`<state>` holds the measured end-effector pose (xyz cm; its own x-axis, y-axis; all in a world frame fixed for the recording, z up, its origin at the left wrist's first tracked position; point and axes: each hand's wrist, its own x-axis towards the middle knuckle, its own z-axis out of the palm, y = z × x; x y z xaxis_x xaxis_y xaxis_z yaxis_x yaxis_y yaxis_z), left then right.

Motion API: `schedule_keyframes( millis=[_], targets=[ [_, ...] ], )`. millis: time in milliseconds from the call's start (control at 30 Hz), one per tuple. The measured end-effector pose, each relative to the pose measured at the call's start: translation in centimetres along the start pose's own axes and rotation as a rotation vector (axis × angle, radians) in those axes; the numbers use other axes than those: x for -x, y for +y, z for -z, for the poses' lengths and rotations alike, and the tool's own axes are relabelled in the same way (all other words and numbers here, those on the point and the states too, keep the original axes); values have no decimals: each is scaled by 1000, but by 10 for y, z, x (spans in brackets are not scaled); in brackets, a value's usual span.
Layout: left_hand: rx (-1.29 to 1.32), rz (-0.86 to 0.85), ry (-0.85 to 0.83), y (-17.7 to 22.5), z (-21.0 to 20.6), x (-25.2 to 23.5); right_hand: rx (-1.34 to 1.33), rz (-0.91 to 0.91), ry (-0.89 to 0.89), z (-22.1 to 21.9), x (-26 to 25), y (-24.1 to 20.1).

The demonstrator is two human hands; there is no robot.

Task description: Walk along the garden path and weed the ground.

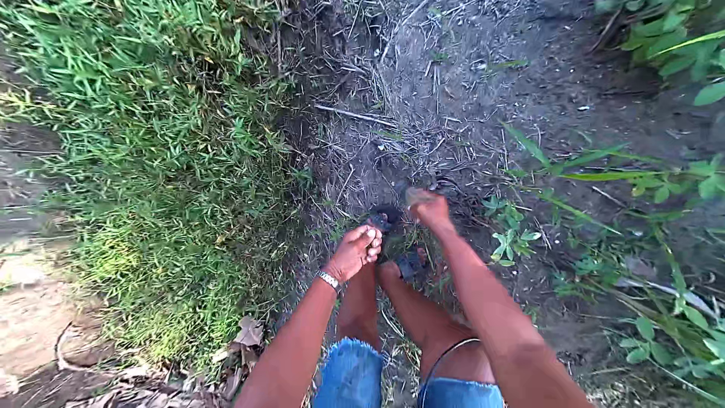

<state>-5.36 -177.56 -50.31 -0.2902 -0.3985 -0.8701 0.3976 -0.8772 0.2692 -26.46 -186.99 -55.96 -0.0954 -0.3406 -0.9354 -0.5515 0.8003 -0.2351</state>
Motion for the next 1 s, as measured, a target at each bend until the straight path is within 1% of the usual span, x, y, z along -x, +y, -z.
schedule_keyframes(
  millis=[67, 133, 200, 267, 300, 367, 433, 500, 567, 633, 733, 833, 1000],
  targets=[
    [24, 16, 7, -1, 0, -6, -95, -26, -37, 38, -26, -7],
    [47, 33, 4, -4, 0, -9, -86, -49, -55, 75, -56, -15],
    [67, 52, 11, -3, 0, -14, 24, -38, -80, 102, -83, -23],
    [36, 70, 51, 1, 3, -21, 197, 72, -109, 110, -97, -34],
    [7, 81, 87, 2, 6, -25, 294, 139, -119, 105, -93, -39],
    [-77, 97, 168, 6, 8, -35, 442, 222, -85, 73, -72, -41],
    [-161, 93, 248, 16, 5, -49, 561, 199, -39, 26, -32, -37],
    [-262, 104, 324, 27, -2, -61, 604, 166, -1, -21, 3, -16],
    [-366, 113, 363, 36, -10, -73, 618, 96, -44, -48, 17, 2],
    [-442, 144, 371, 44, -14, -88, 628, 60, -81, -65, 21, 13],
    [-489, 194, 418, 50, -21, -111, 638, 66, -78, -82, 26, 14],
    [-428, 225, 465, 50, -22, -123, 650, 68, -81, -95, 29, 9],
    [-362, 233, 481, 46, -21, -124, 671, 61, -119, -118, 34, 8]
  ],
)
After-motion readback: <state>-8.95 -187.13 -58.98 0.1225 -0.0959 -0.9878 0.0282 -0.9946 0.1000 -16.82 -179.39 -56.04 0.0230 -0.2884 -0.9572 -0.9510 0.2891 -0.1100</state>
